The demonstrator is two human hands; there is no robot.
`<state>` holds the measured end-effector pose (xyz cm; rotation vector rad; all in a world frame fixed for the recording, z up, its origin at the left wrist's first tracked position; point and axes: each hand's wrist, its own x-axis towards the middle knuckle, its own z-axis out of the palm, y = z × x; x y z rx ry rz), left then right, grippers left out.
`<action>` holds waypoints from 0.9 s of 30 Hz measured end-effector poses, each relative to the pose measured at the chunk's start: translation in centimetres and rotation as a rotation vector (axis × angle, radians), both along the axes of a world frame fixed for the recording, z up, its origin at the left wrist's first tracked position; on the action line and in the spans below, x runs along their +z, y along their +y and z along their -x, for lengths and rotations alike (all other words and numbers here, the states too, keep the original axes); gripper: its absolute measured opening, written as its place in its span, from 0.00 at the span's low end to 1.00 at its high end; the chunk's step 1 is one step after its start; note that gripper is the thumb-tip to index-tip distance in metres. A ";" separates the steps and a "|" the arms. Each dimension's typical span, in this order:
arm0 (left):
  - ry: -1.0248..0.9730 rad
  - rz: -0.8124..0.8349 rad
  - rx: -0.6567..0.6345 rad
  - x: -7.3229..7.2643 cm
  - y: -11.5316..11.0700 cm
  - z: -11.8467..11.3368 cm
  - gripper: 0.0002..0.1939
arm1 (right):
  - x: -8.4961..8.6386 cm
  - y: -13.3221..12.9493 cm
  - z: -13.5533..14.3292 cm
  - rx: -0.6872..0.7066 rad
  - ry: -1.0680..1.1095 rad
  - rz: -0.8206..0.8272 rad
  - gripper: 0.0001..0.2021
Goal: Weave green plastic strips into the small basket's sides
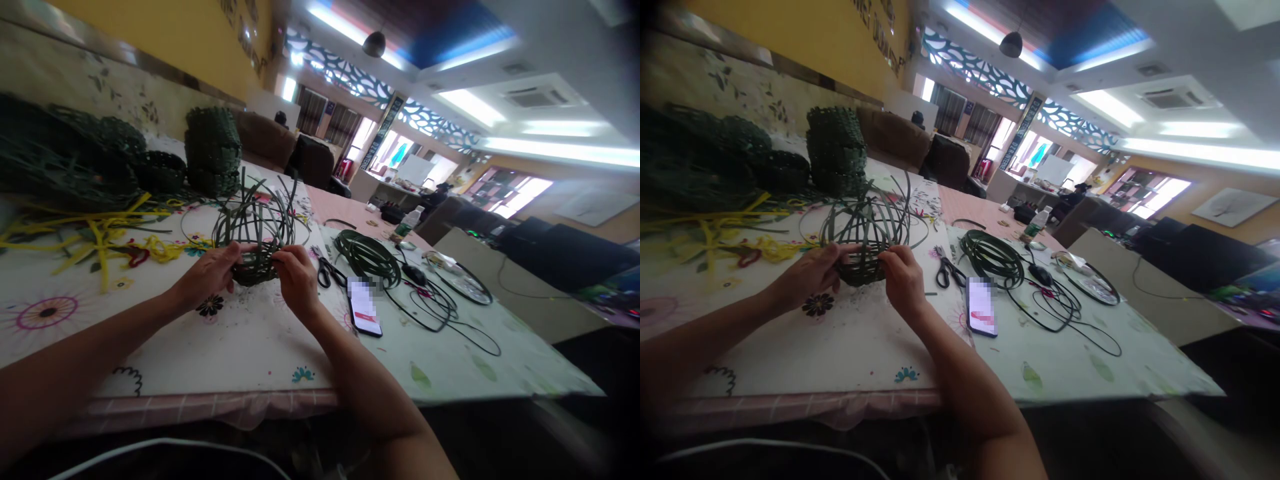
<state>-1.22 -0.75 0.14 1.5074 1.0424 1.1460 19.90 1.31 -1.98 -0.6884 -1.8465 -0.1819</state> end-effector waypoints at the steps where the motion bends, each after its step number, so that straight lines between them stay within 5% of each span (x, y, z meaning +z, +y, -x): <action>1: 0.020 0.008 0.018 0.1 0.0 -0.1 0.38 | -0.1 -0.1 0.1 0.011 0.004 0.009 0.08; 6: 0.119 0.045 0.092 0.2 0.3 -0.4 0.24 | -0.5 -0.2 0.2 0.002 -0.029 0.069 0.09; 19: 0.068 0.062 0.208 0.1 -0.1 -0.8 0.20 | 0.3 -1.3 0.8 0.036 0.052 -0.052 0.07; 27: 0.069 0.056 0.170 0.4 -1.3 -1.8 0.20 | -0.7 -1.3 1.1 -0.184 -0.074 0.097 0.20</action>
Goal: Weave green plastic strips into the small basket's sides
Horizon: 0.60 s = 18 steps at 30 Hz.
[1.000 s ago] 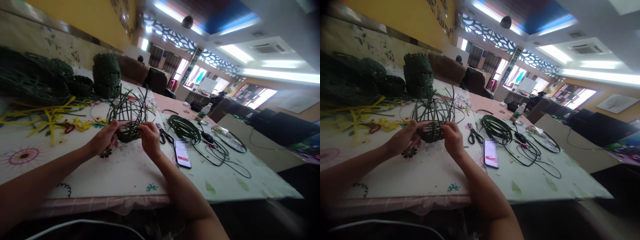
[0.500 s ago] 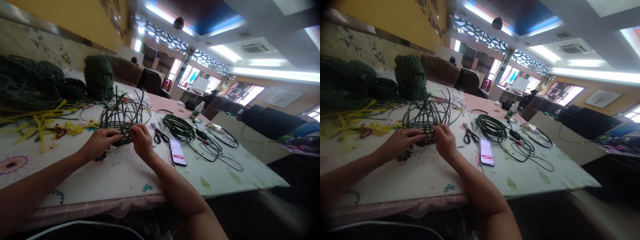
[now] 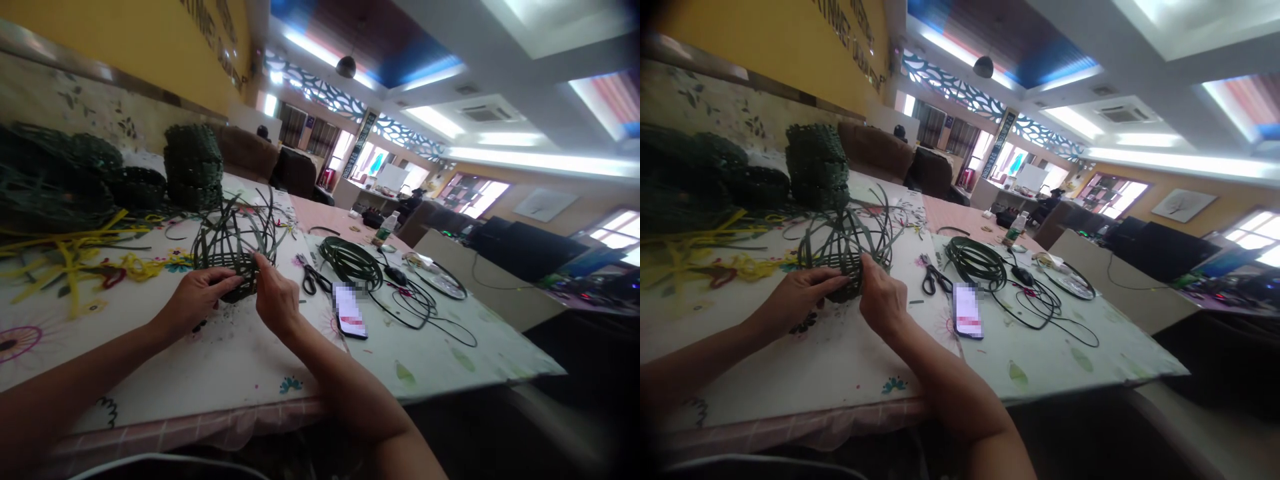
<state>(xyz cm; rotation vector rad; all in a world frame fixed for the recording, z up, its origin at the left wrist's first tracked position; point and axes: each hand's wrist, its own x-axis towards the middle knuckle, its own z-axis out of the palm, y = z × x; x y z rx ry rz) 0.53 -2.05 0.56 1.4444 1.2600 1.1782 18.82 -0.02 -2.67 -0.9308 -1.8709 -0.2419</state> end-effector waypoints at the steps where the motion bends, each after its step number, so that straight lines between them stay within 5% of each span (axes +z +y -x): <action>1: -0.001 0.007 -0.001 0.0 -0.2 -0.1 0.20 | 0.0 0.0 0.0 0.018 0.028 0.052 0.22; 7: -0.035 0.002 0.027 0.2 -0.5 -0.6 0.18 | 1.0 -0.2 0.5 0.336 0.596 0.479 0.18; 12: -0.089 0.061 0.083 0.6 -0.6 -0.9 0.18 | 1.7 -0.7 1.3 0.587 0.989 0.663 0.16; 18: -0.178 0.104 0.102 0.0 0.0 -0.6 0.20 | 2.3 -0.8 1.3 0.666 1.098 0.740 0.17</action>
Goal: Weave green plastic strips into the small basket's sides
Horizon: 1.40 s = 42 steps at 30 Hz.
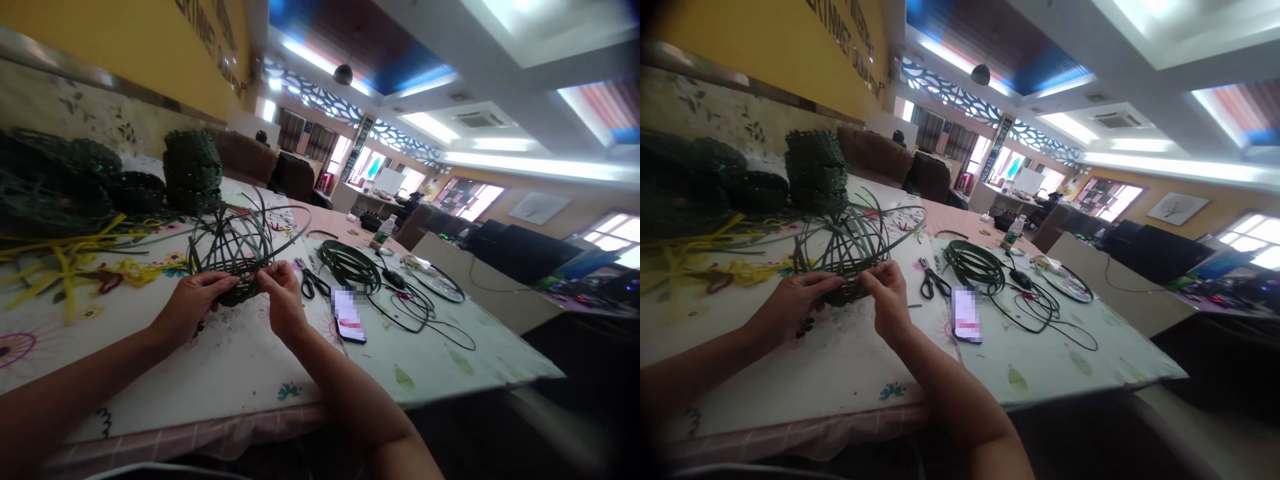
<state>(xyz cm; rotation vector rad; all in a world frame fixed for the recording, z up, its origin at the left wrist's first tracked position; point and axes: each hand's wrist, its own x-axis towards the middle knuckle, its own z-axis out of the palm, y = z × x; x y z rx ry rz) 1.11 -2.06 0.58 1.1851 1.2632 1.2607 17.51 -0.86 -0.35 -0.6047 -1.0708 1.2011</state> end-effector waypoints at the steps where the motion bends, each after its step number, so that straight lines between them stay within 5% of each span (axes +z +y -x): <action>1: -0.006 -0.004 0.002 -0.1 0.1 0.0 0.20 | 0.1 0.1 0.0 0.001 -0.010 0.020 0.16; 14: -0.054 0.003 0.041 -0.6 0.8 0.7 0.23 | -0.2 0.1 -0.4 0.015 -0.158 -0.084 0.11; 19: -0.100 0.003 0.056 -0.6 1.2 0.9 0.24 | -0.7 0.4 -0.9 -0.056 -0.334 -0.356 0.09; 25: -0.048 0.008 0.057 -0.7 1.1 0.7 0.24 | -0.5 0.3 -1.6 -0.406 -0.870 -0.922 0.10; 29: 0.075 -0.029 -0.009 -0.4 0.6 0.8 0.21 | -0.6 0.4 -1.7 -0.573 -1.055 -1.118 0.10; 36: 0.072 -0.048 -0.040 0.2 0.4 0.7 0.21 | -0.7 1.0 -1.9 -0.470 -1.008 -0.786 0.13; 42: -0.058 -0.030 -0.010 0.1 1.2 1.1 0.22 | -1.7 1.5 -1.8 -0.399 -1.071 -0.757 0.13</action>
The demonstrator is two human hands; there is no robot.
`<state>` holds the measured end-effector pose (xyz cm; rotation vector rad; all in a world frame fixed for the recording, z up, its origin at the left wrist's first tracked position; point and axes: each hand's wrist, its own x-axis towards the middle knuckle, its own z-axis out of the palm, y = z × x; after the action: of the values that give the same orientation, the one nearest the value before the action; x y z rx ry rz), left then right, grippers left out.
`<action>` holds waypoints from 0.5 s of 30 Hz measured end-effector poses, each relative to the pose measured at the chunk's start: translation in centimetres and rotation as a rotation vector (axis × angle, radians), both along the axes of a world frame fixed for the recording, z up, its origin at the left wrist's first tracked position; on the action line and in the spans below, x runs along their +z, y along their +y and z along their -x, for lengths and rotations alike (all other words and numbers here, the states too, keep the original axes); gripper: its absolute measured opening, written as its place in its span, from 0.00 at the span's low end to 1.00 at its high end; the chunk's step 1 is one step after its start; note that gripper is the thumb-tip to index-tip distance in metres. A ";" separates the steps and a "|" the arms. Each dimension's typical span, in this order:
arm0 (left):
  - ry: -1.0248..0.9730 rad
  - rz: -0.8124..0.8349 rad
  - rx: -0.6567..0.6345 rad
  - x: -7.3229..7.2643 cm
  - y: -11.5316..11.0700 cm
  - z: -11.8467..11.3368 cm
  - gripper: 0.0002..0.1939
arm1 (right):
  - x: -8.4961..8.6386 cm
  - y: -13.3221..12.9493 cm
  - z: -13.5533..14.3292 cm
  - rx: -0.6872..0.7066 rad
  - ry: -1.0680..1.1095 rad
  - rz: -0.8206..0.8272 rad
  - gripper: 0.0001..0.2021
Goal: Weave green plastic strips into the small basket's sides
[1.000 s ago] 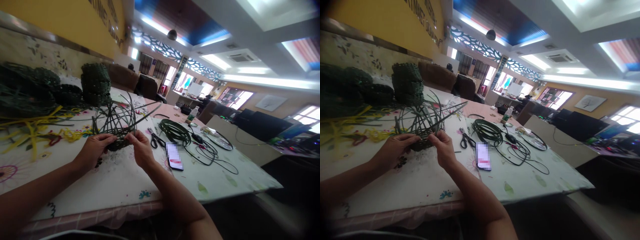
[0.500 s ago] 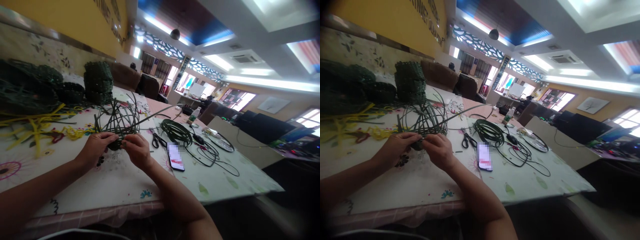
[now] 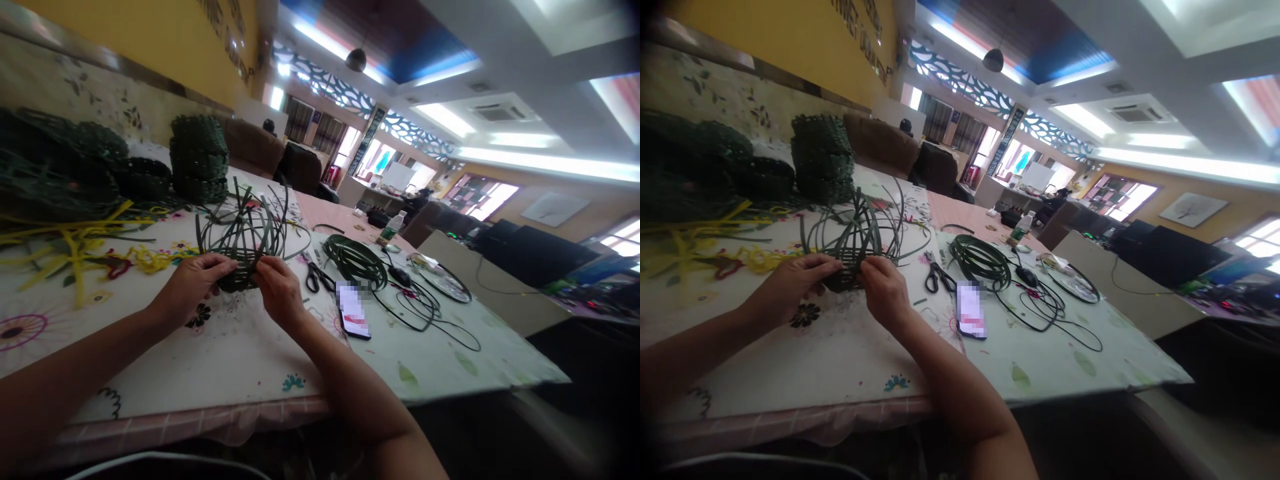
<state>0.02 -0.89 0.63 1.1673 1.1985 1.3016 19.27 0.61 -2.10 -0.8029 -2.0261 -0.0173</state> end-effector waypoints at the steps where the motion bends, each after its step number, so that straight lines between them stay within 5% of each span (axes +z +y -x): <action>1: -0.018 -0.002 -0.001 -0.1 0.1 0.1 0.22 | -0.2 0.1 0.0 -0.010 -0.030 -0.021 0.12; 8: -0.188 0.005 0.065 -0.5 0.7 0.6 0.19 | -1.4 0.2 0.5 -0.154 -0.412 -0.176 0.30; 12: -0.265 0.044 0.025 -0.1 0.9 0.8 0.16 | -2.3 0.7 1.2 -0.321 -0.537 -0.292 0.19; 15: -0.250 0.036 0.001 0.1 0.8 0.7 0.14 | -2.5 1.3 1.0 -0.310 -0.534 -0.347 0.16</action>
<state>-0.70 -0.14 0.76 0.9465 1.0352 1.3765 18.22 1.91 -4.62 -0.9440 -2.2688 -0.8138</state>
